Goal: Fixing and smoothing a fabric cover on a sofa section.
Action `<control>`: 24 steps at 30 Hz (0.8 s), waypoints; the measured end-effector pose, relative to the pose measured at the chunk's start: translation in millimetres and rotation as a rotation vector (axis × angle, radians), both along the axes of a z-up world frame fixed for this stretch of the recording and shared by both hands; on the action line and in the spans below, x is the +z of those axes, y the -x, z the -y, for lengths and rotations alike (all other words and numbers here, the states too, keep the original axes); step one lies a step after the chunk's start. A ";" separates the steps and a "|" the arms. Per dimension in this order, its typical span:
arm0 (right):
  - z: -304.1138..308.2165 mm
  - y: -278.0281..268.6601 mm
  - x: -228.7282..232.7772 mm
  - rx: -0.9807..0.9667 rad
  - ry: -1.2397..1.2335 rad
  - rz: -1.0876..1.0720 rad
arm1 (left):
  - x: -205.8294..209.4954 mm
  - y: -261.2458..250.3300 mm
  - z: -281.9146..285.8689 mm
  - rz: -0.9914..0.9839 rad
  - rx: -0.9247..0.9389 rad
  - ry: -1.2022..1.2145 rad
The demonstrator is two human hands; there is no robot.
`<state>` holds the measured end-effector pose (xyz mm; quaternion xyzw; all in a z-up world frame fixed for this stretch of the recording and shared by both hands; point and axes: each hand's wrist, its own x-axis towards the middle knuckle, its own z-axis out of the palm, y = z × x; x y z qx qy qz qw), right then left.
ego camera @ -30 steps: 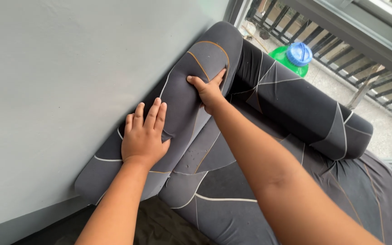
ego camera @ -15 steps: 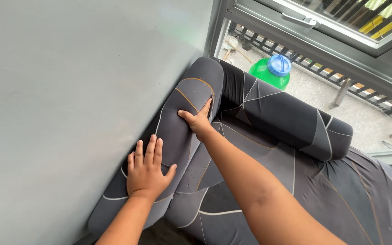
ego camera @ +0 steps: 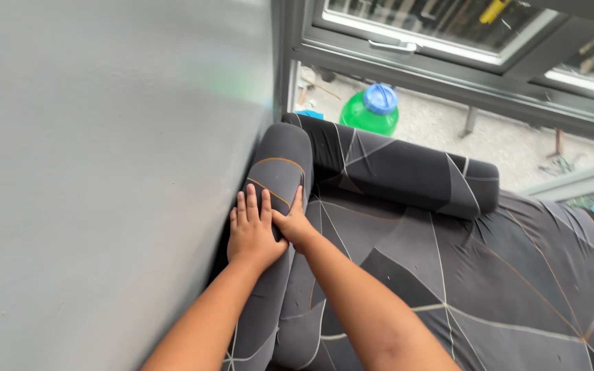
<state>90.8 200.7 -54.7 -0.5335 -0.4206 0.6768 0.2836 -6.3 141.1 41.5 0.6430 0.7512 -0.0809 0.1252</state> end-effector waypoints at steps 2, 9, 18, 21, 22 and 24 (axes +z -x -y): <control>4.7 5.3 -9.0 -0.067 0.015 -0.032 | -4.2 4.9 0.4 0.011 -0.047 -0.027; 16.9 8.1 14.2 -0.142 0.095 -0.033 | -16.8 13.0 -0.1 0.005 -0.093 -0.085; 31.4 19.2 11.0 -0.157 0.112 0.104 | -32.9 26.8 23.2 0.023 -0.135 -0.206; 34.1 15.2 14.4 -0.159 0.025 0.114 | -19.0 22.0 19.5 0.050 -0.100 -0.180; 42.1 11.9 20.7 -0.157 0.027 0.112 | -20.1 21.4 23.1 0.049 -0.098 -0.178; 55.4 6.7 31.6 -0.116 0.076 0.152 | -23.9 21.7 27.5 0.000 -0.112 -0.161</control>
